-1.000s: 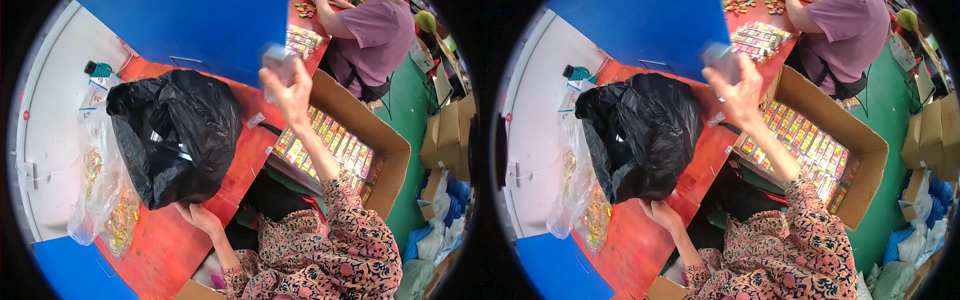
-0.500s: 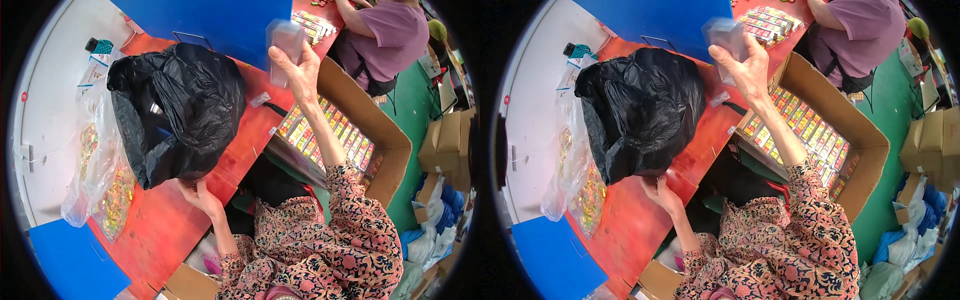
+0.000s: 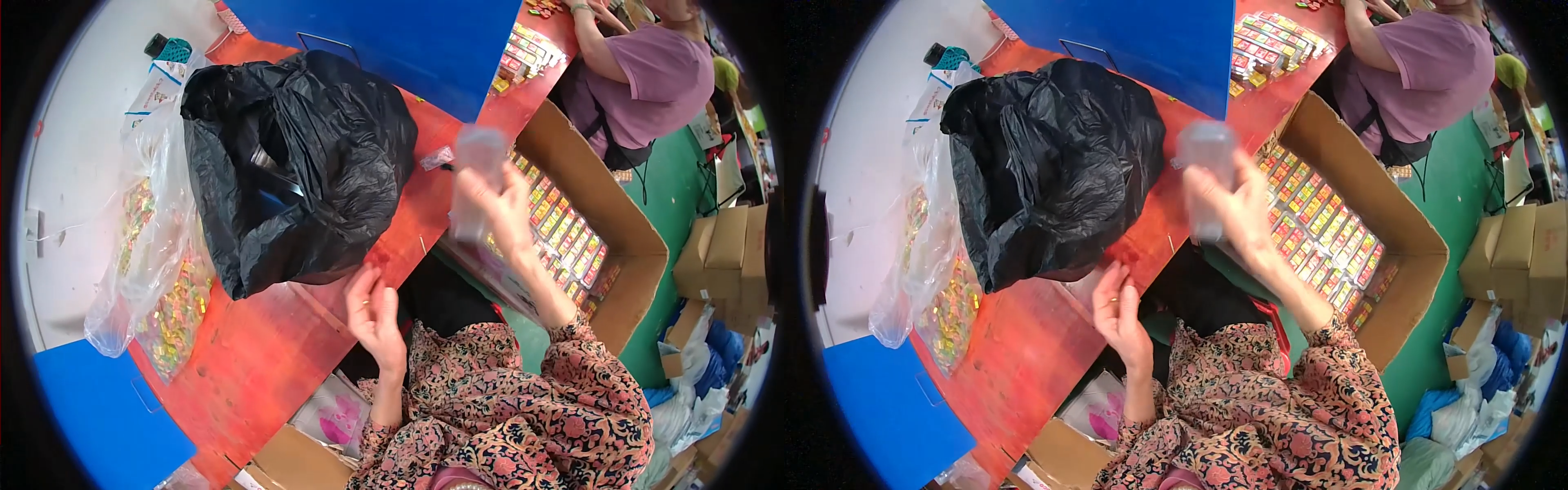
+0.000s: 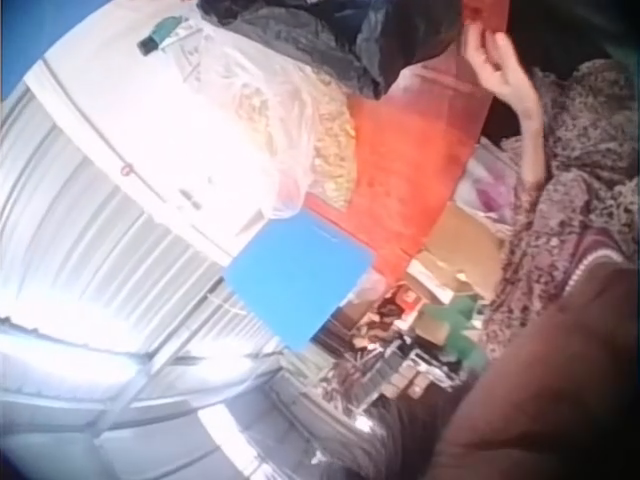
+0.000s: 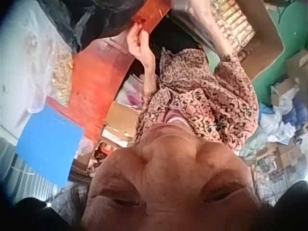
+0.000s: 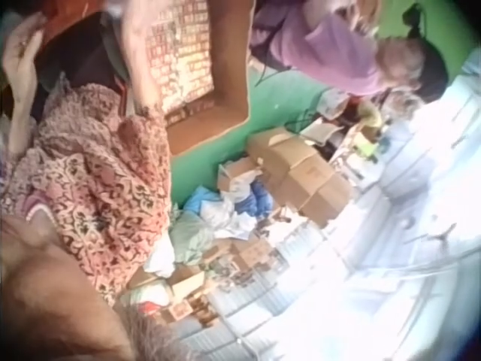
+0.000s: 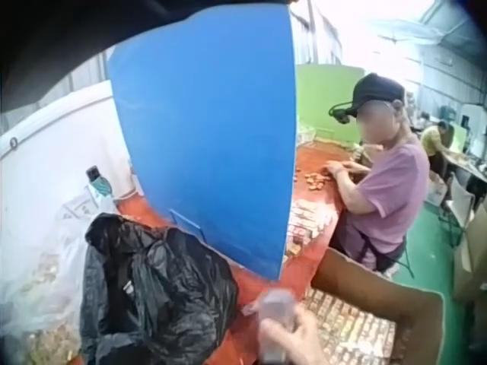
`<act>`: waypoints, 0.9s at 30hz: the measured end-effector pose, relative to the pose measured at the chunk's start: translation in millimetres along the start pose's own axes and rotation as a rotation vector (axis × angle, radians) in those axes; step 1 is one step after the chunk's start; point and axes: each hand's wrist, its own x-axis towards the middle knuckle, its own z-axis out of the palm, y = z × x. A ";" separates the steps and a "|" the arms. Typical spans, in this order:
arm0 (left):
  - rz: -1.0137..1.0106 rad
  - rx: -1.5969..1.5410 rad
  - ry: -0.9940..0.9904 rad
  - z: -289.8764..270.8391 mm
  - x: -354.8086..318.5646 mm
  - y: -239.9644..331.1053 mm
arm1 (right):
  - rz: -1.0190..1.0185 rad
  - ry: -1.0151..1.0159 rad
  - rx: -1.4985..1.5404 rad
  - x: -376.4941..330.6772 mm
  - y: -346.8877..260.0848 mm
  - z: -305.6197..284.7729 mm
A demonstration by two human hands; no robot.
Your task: Packing small colorful toy blocks into clear plastic tray compartments.
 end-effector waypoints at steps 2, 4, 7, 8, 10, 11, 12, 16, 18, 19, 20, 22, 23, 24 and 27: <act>0.030 -0.071 -0.204 9.4 0.9 -1.1 | 0.220 -0.145 0.093 -12.8 17.6 13.2; 0.022 -0.117 -0.337 16.4 6.3 -8.8 | 0.283 -0.270 0.154 -21.3 35.5 28.9; -0.081 -0.028 -0.339 22.6 10.8 1.1 | 0.387 -0.349 -0.212 -43.8 36.3 36.0; -0.101 -0.196 -0.285 18.9 11.1 -4.1 | 0.144 -0.476 -0.269 -41.2 0.4 38.9; -0.241 -0.111 -0.317 2.3 8.3 -1.6 | -0.245 -0.829 -0.720 8.6 33.3 22.3; -0.304 -0.129 -0.296 -9.0 6.0 -1.8 | -0.389 -0.618 -0.631 18.1 30.5 23.8; -0.317 -0.118 -0.286 -18.4 3.9 1.9 | -0.387 -0.435 -0.654 27.1 21.6 24.5; -0.322 -0.026 -0.297 -45.0 -0.4 17.7 | -0.750 -0.289 -0.913 103.1 37.2 11.5; -0.285 0.079 -0.305 -58.8 -1.9 18.9 | -0.802 -0.304 -1.130 122.2 49.3 15.7; -0.283 0.075 -0.306 -63.2 -3.0 21.2 | -0.805 -0.304 -1.133 128.6 51.1 18.4; -0.277 0.120 -0.279 -66.5 -4.3 25.7 | -0.835 -0.230 -1.278 136.0 56.6 22.0; -0.288 0.156 -0.228 -74.5 -8.4 33.1 | -0.860 -0.150 -1.427 141.1 66.8 23.4; -0.290 0.153 -0.231 -80.1 -9.9 33.3 | -0.889 -0.109 -1.433 141.2 72.0 22.2; -0.289 0.177 -0.241 -85.7 -10.7 33.1 | -0.917 -0.066 -1.439 141.8 76.3 18.7; -0.316 0.206 -0.242 -107.9 -16.0 29.5 | -0.855 -0.117 -1.324 115.2 66.9 17.0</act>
